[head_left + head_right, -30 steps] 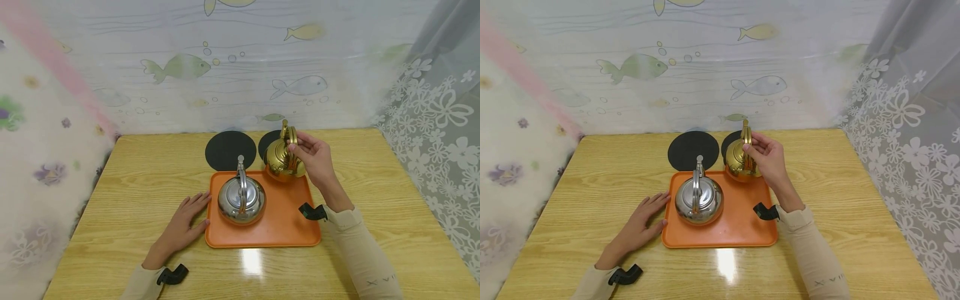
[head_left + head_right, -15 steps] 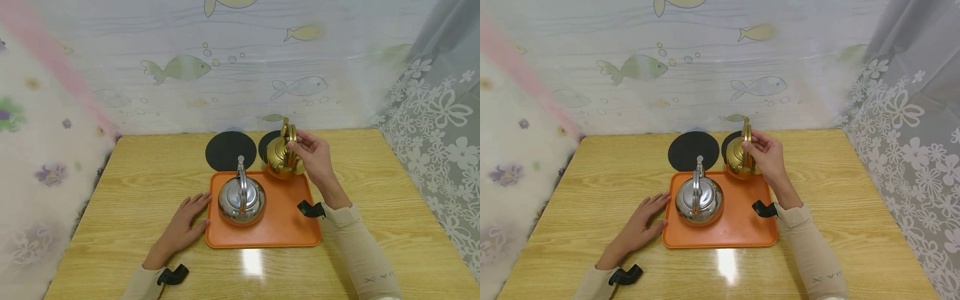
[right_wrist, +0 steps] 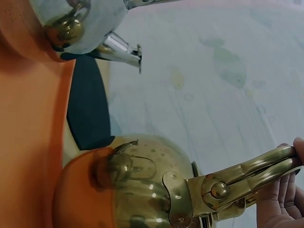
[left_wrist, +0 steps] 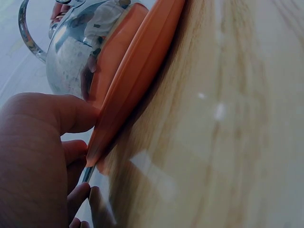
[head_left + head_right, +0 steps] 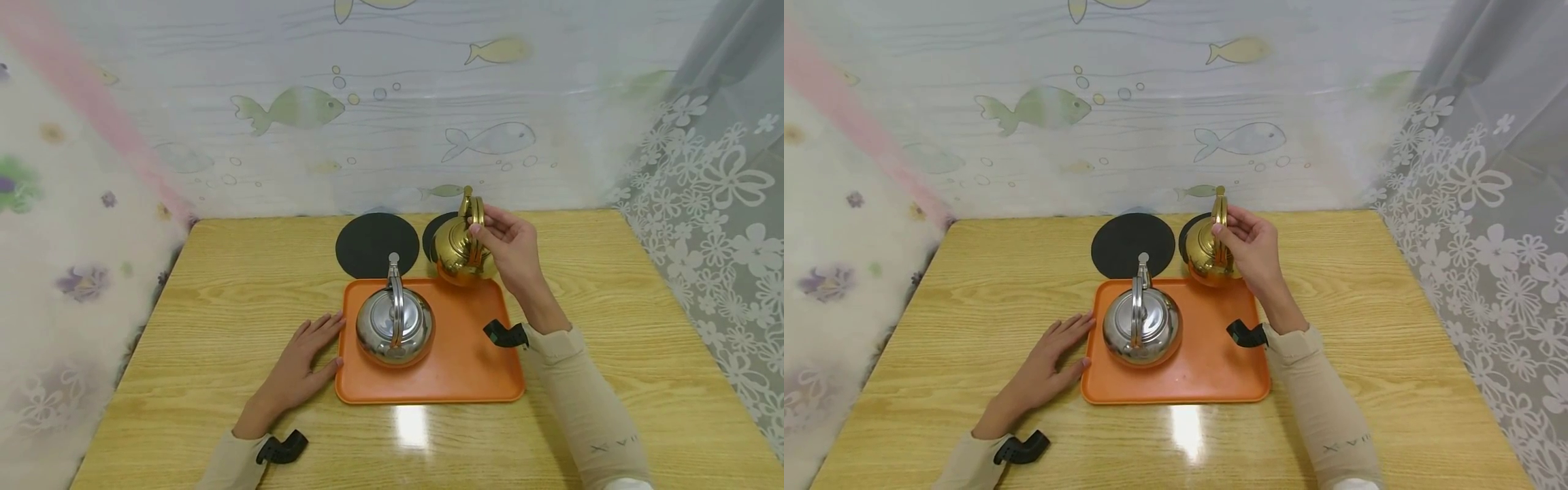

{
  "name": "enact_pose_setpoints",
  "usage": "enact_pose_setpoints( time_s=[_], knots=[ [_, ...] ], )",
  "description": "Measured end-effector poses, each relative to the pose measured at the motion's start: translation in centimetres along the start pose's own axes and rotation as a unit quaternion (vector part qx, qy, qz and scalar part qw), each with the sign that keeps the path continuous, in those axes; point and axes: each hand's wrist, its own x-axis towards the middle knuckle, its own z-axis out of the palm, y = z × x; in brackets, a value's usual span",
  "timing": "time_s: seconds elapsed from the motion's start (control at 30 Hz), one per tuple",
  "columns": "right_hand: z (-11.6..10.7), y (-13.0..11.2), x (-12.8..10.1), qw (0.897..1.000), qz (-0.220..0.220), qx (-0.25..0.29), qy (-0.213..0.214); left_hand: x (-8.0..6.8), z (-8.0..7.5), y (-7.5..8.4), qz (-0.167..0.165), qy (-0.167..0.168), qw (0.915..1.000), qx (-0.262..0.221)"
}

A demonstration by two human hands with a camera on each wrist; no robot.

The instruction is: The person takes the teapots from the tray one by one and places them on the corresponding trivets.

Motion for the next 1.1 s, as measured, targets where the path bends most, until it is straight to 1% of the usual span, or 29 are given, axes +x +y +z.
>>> enact_pose_setpoints(
  time_s=[0.4, 0.67, 0.83, 1.1],
  knots=[
    [0.2, -0.3, 1.1, 1.0, -0.009, 0.001, 0.014, 0.4, -0.3, 0.0, -0.008, -0.001, 0.9999, -0.009],
    [-0.1, 0.0, 1.2, 1.0, -0.012, -0.005, 0.01, 0.2, -0.2, 0.0, -0.005, -0.001, 1.0, -0.004],
    [-0.2, 0.2, 1.1, 1.0, -0.01, -0.007, 0.015, 0.0, 0.0, 0.0, -0.012, -0.005, 0.9999, -0.008],
    [-0.3, 0.5, 1.6, 1.0, -0.013, 0.007, 0.018, -0.2, 0.1, 0.1, -0.011, 0.0, 0.9999, -0.008]
  ],
)
